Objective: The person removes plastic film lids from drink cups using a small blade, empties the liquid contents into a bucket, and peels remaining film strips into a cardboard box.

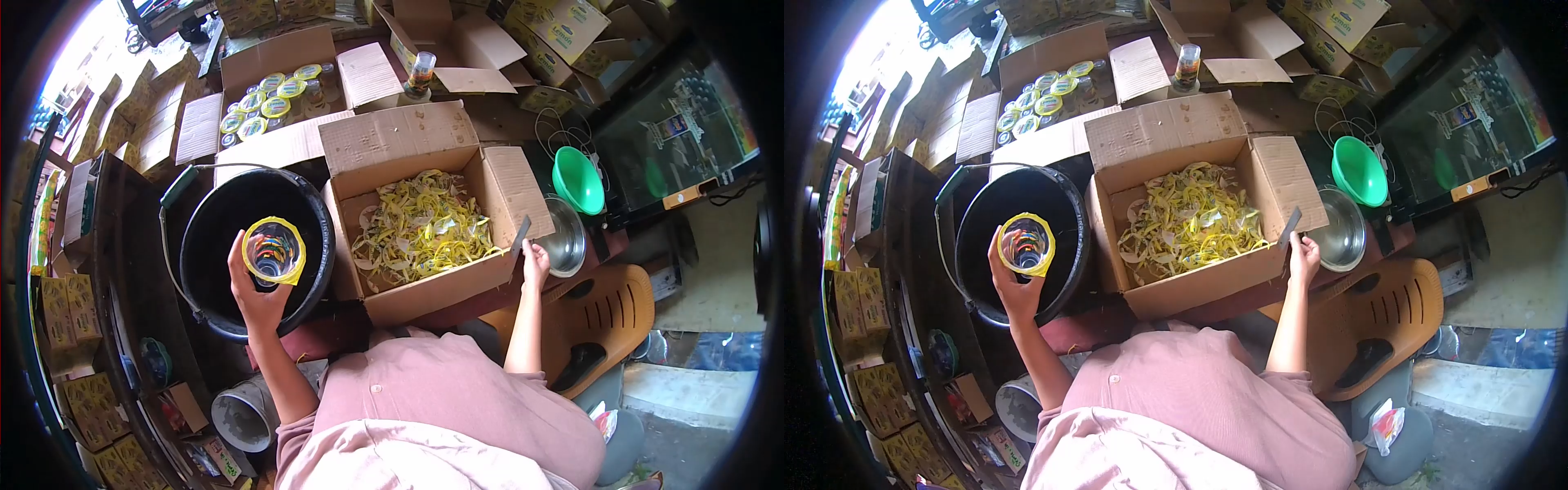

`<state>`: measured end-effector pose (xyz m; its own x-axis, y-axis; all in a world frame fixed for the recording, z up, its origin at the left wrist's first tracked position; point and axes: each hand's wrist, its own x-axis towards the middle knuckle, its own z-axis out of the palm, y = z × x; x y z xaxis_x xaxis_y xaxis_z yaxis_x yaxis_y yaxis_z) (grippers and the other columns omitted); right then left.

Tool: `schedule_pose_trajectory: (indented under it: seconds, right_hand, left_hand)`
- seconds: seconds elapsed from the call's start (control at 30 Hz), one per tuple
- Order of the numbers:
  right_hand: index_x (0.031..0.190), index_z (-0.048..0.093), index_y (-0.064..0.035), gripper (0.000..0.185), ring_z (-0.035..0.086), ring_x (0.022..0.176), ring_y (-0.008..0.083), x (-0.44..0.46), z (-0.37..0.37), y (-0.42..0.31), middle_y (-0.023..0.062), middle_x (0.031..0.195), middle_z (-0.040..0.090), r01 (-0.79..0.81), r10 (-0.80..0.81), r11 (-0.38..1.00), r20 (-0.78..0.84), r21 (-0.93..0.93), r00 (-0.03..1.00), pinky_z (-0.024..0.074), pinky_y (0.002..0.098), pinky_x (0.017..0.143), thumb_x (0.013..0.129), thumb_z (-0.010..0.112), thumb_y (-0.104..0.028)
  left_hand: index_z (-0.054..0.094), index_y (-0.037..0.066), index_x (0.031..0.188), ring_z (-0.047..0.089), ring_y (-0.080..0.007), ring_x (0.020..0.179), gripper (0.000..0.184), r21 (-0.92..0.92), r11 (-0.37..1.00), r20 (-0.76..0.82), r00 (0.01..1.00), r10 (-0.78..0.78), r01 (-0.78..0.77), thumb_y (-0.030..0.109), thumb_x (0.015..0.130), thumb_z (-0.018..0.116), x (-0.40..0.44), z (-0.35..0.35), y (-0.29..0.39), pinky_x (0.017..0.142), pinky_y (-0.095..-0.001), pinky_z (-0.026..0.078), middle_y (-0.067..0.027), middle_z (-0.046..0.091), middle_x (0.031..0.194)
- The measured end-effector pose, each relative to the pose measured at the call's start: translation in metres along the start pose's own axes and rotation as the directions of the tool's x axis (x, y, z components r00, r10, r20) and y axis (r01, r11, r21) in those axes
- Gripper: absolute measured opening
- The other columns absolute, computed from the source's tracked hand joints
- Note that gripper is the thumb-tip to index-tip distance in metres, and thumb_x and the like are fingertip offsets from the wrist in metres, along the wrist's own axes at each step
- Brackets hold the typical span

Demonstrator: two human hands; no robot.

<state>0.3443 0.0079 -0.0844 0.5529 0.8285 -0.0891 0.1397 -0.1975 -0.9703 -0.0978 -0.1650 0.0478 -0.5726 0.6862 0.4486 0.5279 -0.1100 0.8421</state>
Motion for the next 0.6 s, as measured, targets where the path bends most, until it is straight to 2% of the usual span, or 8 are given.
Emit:
schedule_pose_trajectory:
  seconds: [0.07, 0.17, 0.27, 0.33, 0.4, 0.47, 0.53, 0.6]
  right_hand:
    - [0.105, 0.049, 0.0037, 0.047, 0.054, 0.064, 0.0092, 0.002, 0.000, 0.013, 0.0060, 0.074, 0.062, 0.007, -0.006, 1.000, 0.058, -0.024, 0.998, 0.0440, 0.0220, 0.063, 0.071, 0.076, -0.015]
    - [0.111, 0.046, 0.0052, 0.053, 0.061, 0.074, 0.0141, -0.002, 0.003, 0.001, 0.0146, 0.084, 0.065, -0.011, 0.014, 0.999, 0.078, -0.039, 0.997, 0.0482, 0.0254, 0.072, 0.070, 0.076, -0.010]
    - [0.117, 0.043, 0.0064, 0.058, 0.062, 0.076, 0.0162, 0.008, -0.004, 0.007, 0.0153, 0.090, 0.065, -0.053, 0.058, 0.998, 0.138, -0.044, 0.989, 0.0482, 0.0271, 0.074, 0.071, 0.074, -0.009]
    - [0.122, 0.041, 0.0072, 0.062, 0.061, 0.079, 0.0154, 0.006, -0.008, -0.002, 0.0137, 0.094, 0.064, -0.152, 0.151, 0.988, 0.178, -0.007, 0.972, 0.0478, 0.0261, 0.076, 0.071, 0.073, -0.007]
    - [0.123, 0.045, 0.0009, 0.056, 0.058, 0.075, 0.0083, 0.003, -0.020, -0.011, 0.0043, 0.093, 0.062, -0.270, 0.275, 0.961, 0.255, -0.054, 0.927, 0.0388, 0.0185, 0.054, 0.074, 0.071, -0.013]
    - [0.121, 0.049, -0.0063, 0.048, 0.052, 0.066, 0.0036, 0.000, -0.029, -0.017, -0.0018, 0.090, 0.061, -0.326, 0.301, 0.945, 0.293, 0.036, 0.907, 0.0314, 0.0175, 0.049, 0.078, 0.067, -0.013]
    - [0.117, 0.053, -0.0109, 0.038, 0.048, 0.062, 0.0019, -0.004, -0.034, -0.029, -0.0056, 0.087, 0.060, -0.369, 0.282, 0.899, 0.334, 0.235, 0.899, 0.0325, 0.0172, 0.050, 0.081, 0.064, -0.010]
    - [0.110, 0.056, -0.0117, 0.029, 0.047, 0.064, 0.0013, -0.011, -0.028, -0.047, -0.0072, 0.083, 0.057, -0.288, 0.141, 0.888, 0.385, 0.359, 0.912, 0.0339, 0.0182, 0.052, 0.082, 0.061, -0.009]
  left_hand:
    - [0.044, 0.003, 0.121, 0.054, -0.0199, 0.099, 0.073, 0.021, 1.000, -0.008, 1.000, 0.016, -0.016, 0.006, 0.056, 0.076, -0.001, 0.000, -0.004, 0.089, -0.0304, 0.041, -0.0109, 0.054, 0.107]
    - [0.049, 0.002, 0.109, 0.053, -0.0207, 0.095, 0.061, 0.058, 0.998, -0.012, 0.999, 0.039, -0.039, 0.009, 0.055, 0.076, 0.000, -0.002, -0.001, 0.085, -0.0304, 0.042, -0.0093, 0.053, 0.102]
    - [0.051, 0.002, 0.105, 0.054, -0.0208, 0.093, 0.057, 0.064, 0.997, 0.008, 0.999, 0.045, -0.045, 0.008, 0.054, 0.076, 0.003, -0.003, 0.002, 0.083, -0.0306, 0.043, -0.0100, 0.054, 0.100]
    - [0.052, 0.002, 0.104, 0.055, -0.0238, 0.093, 0.057, 0.065, 0.996, -0.005, 0.998, 0.062, -0.061, 0.008, 0.053, 0.076, 0.003, -0.004, 0.001, 0.083, -0.0319, 0.043, -0.0117, 0.054, 0.100]
    - [0.049, 0.003, 0.111, 0.054, -0.0196, 0.098, 0.061, 0.105, 0.989, 0.027, 0.994, 0.102, -0.104, 0.003, 0.055, 0.074, 0.002, -0.007, -0.004, 0.087, -0.0300, 0.043, -0.0089, 0.053, 0.104]
    - [0.048, 0.003, 0.110, 0.055, -0.0205, 0.098, 0.062, 0.096, 0.988, 0.024, 0.993, 0.116, -0.118, 0.005, 0.055, 0.076, 0.002, -0.007, -0.005, 0.086, -0.0311, 0.044, -0.0096, 0.054, 0.104]
    - [0.046, 0.004, 0.110, 0.055, -0.0210, 0.099, 0.064, 0.045, 0.992, 0.013, 0.993, 0.117, -0.117, 0.007, 0.055, 0.078, 0.001, -0.006, -0.003, 0.087, -0.0323, 0.044, -0.0109, 0.054, 0.106]
    - [0.040, 0.006, 0.111, 0.055, -0.0222, 0.103, 0.068, -0.056, 0.996, 0.019, 0.997, 0.073, -0.072, 0.005, 0.056, 0.080, -0.001, -0.003, -0.007, 0.089, -0.0328, 0.044, -0.0141, 0.054, 0.111]
